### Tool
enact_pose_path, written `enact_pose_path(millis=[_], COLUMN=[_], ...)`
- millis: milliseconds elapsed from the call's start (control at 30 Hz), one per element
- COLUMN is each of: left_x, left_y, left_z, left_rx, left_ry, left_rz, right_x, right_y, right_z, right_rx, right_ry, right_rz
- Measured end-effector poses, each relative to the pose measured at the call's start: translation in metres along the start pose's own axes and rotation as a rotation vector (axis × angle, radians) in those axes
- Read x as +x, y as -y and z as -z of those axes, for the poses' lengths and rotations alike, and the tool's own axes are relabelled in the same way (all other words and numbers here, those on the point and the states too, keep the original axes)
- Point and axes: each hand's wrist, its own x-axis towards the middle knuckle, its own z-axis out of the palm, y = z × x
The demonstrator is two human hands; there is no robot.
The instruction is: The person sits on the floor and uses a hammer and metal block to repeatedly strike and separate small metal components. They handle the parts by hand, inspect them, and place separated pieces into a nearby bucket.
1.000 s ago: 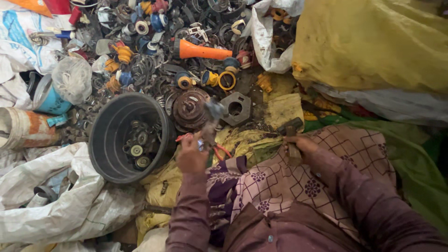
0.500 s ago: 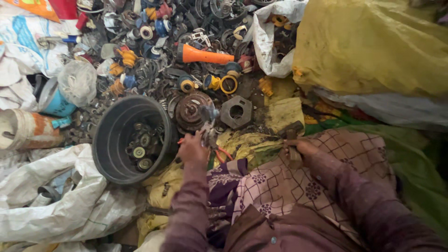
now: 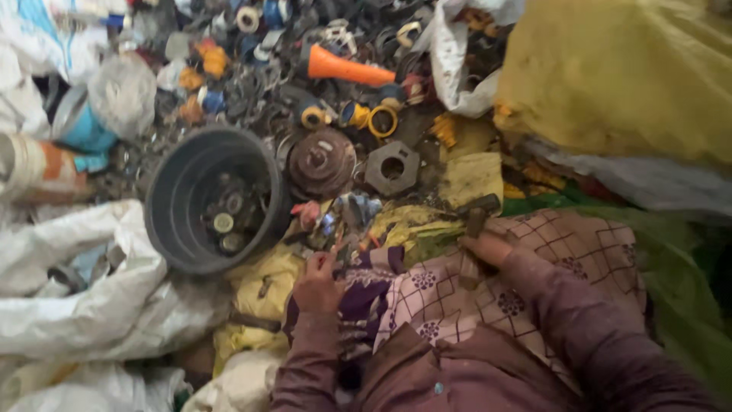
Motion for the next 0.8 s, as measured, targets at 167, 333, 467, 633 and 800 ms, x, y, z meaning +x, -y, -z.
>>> enact_pose_path(millis=[167, 333, 467, 633, 800], left_x=[-0.044, -0.049, -0.043, -0.045, -0.039], left_y=[0.000, -0.011, -0.015, -0.020, -0.027], left_z=[0.004, -0.017, -0.027, -0.028, -0.027], left_rx=[-0.043, -0.109, -0.162, -0.269, -0.335], left_ry=[0.025, 0.118, 0.144, 0.006, 0.008], left_rz=[-0.026, 0.111, 0.181, 0.155, 0.202], right_x=[-0.022, -0.012, 0.022, 0.054, 0.096], right_y=[0.015, 0.037, 0.065, 0.109, 0.171], right_z=[0.011, 0.019, 0.006, -0.003, 0.005], right_rx=[-0.419, -0.388, -0.356, -0.435, -0.720], right_ry=[0.032, -0.163, -0.272, -0.218, -0.306], right_rz=[-0.133, 0.059, 0.262, 0.332, 0.446])
